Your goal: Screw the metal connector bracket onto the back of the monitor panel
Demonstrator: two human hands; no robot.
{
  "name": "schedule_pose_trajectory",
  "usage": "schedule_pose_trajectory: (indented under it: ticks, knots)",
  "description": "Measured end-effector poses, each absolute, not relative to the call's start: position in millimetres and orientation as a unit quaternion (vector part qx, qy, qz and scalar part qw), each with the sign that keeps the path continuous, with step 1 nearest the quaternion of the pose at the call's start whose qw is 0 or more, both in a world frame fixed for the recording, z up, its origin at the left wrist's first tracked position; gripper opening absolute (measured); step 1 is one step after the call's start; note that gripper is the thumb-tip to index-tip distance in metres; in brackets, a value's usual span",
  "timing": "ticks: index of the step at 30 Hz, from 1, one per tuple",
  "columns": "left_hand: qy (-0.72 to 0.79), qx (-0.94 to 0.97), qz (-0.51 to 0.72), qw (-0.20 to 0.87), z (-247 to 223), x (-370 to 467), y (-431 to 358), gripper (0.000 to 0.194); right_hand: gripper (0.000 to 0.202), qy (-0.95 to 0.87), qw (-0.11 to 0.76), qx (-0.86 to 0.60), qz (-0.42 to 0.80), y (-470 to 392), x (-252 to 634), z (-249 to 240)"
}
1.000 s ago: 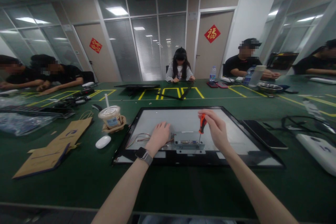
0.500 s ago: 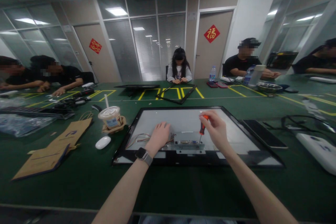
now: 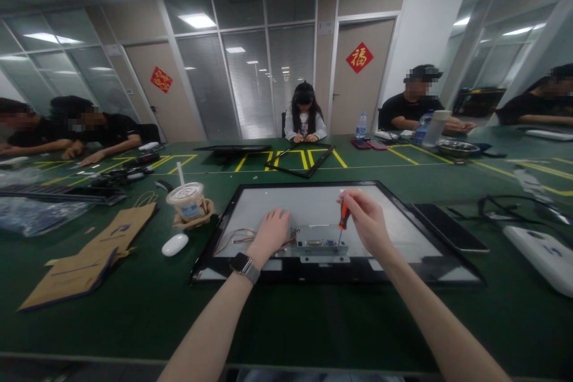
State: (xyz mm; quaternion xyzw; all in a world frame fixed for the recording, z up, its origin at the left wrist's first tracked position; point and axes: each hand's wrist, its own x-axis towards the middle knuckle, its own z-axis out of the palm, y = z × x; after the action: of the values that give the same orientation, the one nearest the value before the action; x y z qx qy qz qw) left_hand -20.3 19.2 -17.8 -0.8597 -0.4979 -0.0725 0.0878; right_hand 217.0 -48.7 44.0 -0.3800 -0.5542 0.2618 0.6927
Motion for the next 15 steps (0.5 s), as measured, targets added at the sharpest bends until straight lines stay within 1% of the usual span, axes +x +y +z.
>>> schedule_pose_trajectory:
  ticks: [5, 11, 15]
  knots:
    - [-0.5, -0.858, -0.076, 0.091, -20.2, -20.1, 20.2, 0.041, 0.031, -0.555, 0.696, -0.337, 0.306, -49.7, 214.3, 46.5]
    - [-0.5, -0.856, -0.078, 0.101, -23.0, -20.9, 21.8, 0.04, 0.028, -0.566, 0.686, -0.371, 0.265, -50.9, 216.7, 46.5]
    - [-0.5, -0.857, -0.078, 0.1, -23.2, -20.5, 22.1, 0.04, 0.029, -0.569, 0.686, -0.364, 0.27, -50.1, 218.2, 45.3]
